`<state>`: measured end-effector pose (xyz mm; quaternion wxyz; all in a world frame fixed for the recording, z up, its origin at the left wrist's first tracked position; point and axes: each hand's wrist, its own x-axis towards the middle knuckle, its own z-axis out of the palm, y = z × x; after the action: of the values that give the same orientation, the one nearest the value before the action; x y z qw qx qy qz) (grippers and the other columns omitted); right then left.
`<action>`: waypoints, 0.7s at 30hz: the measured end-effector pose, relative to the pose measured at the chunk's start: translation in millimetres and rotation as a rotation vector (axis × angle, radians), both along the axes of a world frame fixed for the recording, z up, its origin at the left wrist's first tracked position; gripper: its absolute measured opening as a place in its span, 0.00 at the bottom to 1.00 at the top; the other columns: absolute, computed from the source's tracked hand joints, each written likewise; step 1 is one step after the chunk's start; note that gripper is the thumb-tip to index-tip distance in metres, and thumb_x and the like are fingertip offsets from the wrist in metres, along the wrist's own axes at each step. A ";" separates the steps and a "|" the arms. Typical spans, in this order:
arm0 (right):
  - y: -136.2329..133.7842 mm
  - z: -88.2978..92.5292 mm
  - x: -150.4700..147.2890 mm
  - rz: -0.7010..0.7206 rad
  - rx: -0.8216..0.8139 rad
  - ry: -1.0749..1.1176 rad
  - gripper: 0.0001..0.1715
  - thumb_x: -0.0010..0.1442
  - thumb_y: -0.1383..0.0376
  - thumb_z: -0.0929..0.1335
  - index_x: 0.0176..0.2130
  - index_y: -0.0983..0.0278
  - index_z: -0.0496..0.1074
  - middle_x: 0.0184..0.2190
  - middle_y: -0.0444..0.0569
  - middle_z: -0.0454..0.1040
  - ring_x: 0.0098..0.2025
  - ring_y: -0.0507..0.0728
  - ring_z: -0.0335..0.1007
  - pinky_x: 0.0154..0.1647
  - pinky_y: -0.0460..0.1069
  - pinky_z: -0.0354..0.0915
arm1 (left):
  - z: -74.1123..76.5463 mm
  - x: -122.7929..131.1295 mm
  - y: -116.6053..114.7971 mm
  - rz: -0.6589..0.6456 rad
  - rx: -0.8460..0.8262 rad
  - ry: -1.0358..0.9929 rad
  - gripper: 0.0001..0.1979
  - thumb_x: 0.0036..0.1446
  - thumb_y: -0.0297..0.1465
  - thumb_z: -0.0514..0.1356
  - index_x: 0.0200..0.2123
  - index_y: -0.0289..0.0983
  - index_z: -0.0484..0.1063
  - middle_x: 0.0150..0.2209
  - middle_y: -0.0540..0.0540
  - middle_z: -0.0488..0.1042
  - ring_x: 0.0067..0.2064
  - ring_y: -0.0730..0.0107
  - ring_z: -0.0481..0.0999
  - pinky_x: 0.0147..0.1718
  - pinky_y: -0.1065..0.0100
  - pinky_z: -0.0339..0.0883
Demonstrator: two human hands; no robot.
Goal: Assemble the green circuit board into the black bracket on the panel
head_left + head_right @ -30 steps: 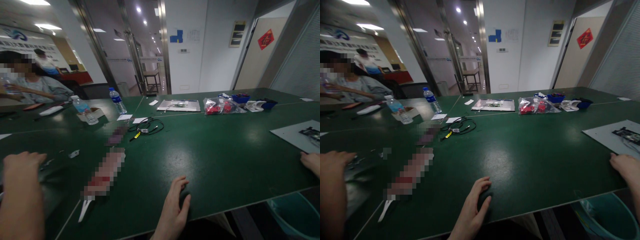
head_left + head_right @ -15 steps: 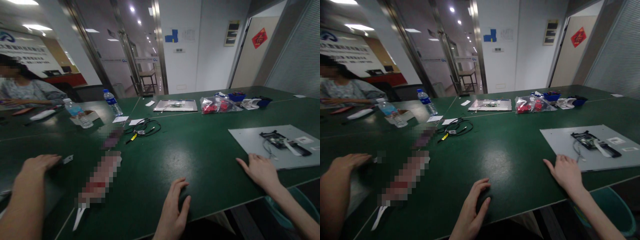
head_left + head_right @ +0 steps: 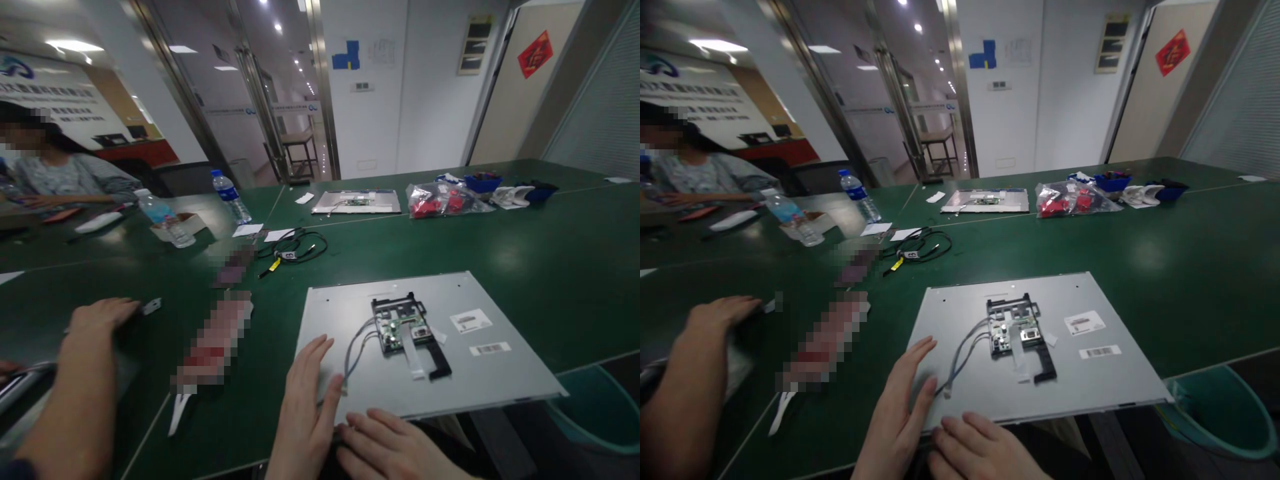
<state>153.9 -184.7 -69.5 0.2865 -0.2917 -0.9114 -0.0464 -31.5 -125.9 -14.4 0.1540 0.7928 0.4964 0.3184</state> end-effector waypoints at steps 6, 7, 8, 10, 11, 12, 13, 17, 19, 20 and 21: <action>-7.2 30.0 49.4 -0.071 -0.069 -0.048 0.32 0.65 0.54 0.65 0.63 0.66 0.62 0.60 0.56 0.67 0.60 0.63 0.66 0.55 0.54 0.70 | -24.9 -33.2 -0.2 0.056 0.073 0.268 0.34 0.59 0.42 0.59 0.66 0.41 0.53 0.63 0.38 0.62 0.64 0.46 0.62 0.62 0.40 0.55; -7.5 33.3 61.1 -0.142 -0.128 -0.052 0.35 0.64 0.55 0.66 0.65 0.66 0.59 0.62 0.57 0.65 0.61 0.65 0.64 0.56 0.56 0.69 | -27.3 -37.6 -1.7 0.062 0.071 0.310 0.37 0.57 0.42 0.61 0.66 0.41 0.52 0.64 0.38 0.62 0.64 0.45 0.62 0.62 0.40 0.53; -7.6 34.2 72.6 -0.231 -0.187 -0.053 0.37 0.63 0.57 0.66 0.67 0.64 0.55 0.64 0.56 0.62 0.63 0.65 0.62 0.58 0.58 0.68 | -28.8 -41.4 -3.1 0.067 0.066 0.342 0.40 0.55 0.43 0.62 0.67 0.41 0.51 0.64 0.39 0.62 0.64 0.45 0.62 0.63 0.40 0.52; -7.8 29.0 93.6 -0.412 -0.285 -0.042 0.41 0.64 0.59 0.66 0.69 0.61 0.48 0.66 0.55 0.58 0.65 0.66 0.58 0.62 0.61 0.63 | -30.0 -46.5 -5.4 0.061 0.062 0.382 0.42 0.53 0.43 0.64 0.67 0.41 0.51 0.64 0.39 0.61 0.64 0.44 0.61 0.64 0.41 0.51; -7.9 23.7 102.5 -0.485 -0.313 -0.029 0.42 0.64 0.58 0.65 0.70 0.60 0.45 0.67 0.55 0.56 0.66 0.67 0.57 0.63 0.62 0.62 | -30.1 -47.9 -6.0 0.058 0.062 0.392 0.43 0.52 0.44 0.64 0.67 0.41 0.51 0.65 0.39 0.61 0.64 0.44 0.61 0.64 0.41 0.51; -7.9 17.7 110.3 -0.540 -0.329 -0.019 0.44 0.64 0.57 0.65 0.71 0.61 0.43 0.67 0.56 0.55 0.66 0.67 0.56 0.63 0.63 0.61 | -30.2 -48.6 -6.3 0.055 0.063 0.400 0.43 0.52 0.45 0.64 0.67 0.41 0.51 0.65 0.39 0.61 0.65 0.44 0.61 0.64 0.42 0.50; -7.8 11.6 116.6 -0.581 -0.332 -0.010 0.45 0.64 0.56 0.65 0.71 0.61 0.41 0.67 0.56 0.56 0.66 0.68 0.56 0.63 0.64 0.61 | -30.5 -48.7 -6.3 0.056 0.063 0.407 0.43 0.52 0.45 0.64 0.67 0.41 0.51 0.65 0.39 0.61 0.65 0.45 0.60 0.64 0.42 0.50; -3.5 -2.9 127.4 -0.618 -0.342 -0.026 0.46 0.65 0.54 0.64 0.71 0.61 0.39 0.67 0.57 0.56 0.66 0.68 0.56 0.63 0.65 0.59 | -32.1 -47.3 -3.8 0.071 0.054 0.440 0.42 0.54 0.47 0.62 0.67 0.40 0.52 0.65 0.39 0.60 0.66 0.45 0.58 0.64 0.42 0.49; 2.2 -2.8 126.6 -0.607 -0.346 -0.029 0.45 0.65 0.54 0.64 0.71 0.61 0.40 0.67 0.57 0.57 0.66 0.68 0.55 0.64 0.64 0.59 | -32.0 -47.3 -0.8 0.076 0.054 0.454 0.40 0.55 0.48 0.61 0.66 0.39 0.53 0.65 0.38 0.60 0.66 0.45 0.58 0.64 0.43 0.49; 5.8 -1.8 125.5 -0.599 -0.346 -0.025 0.45 0.65 0.53 0.64 0.71 0.61 0.40 0.66 0.57 0.57 0.66 0.68 0.55 0.64 0.64 0.59 | -31.6 -47.5 1.1 0.078 0.056 0.458 0.40 0.56 0.48 0.61 0.66 0.38 0.54 0.65 0.38 0.61 0.66 0.45 0.59 0.64 0.43 0.49; 9.8 -0.5 124.4 -0.594 -0.345 -0.019 0.44 0.65 0.53 0.64 0.71 0.61 0.41 0.66 0.57 0.57 0.66 0.68 0.55 0.64 0.64 0.59 | -31.0 -47.9 3.4 0.079 0.057 0.458 0.39 0.56 0.48 0.60 0.66 0.38 0.55 0.64 0.38 0.61 0.65 0.45 0.59 0.64 0.43 0.49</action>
<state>278.2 -174.9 -70.0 0.1985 -0.5882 -0.7836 0.0242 -79.4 -122.5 -45.4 0.0023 0.8283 0.5399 0.1497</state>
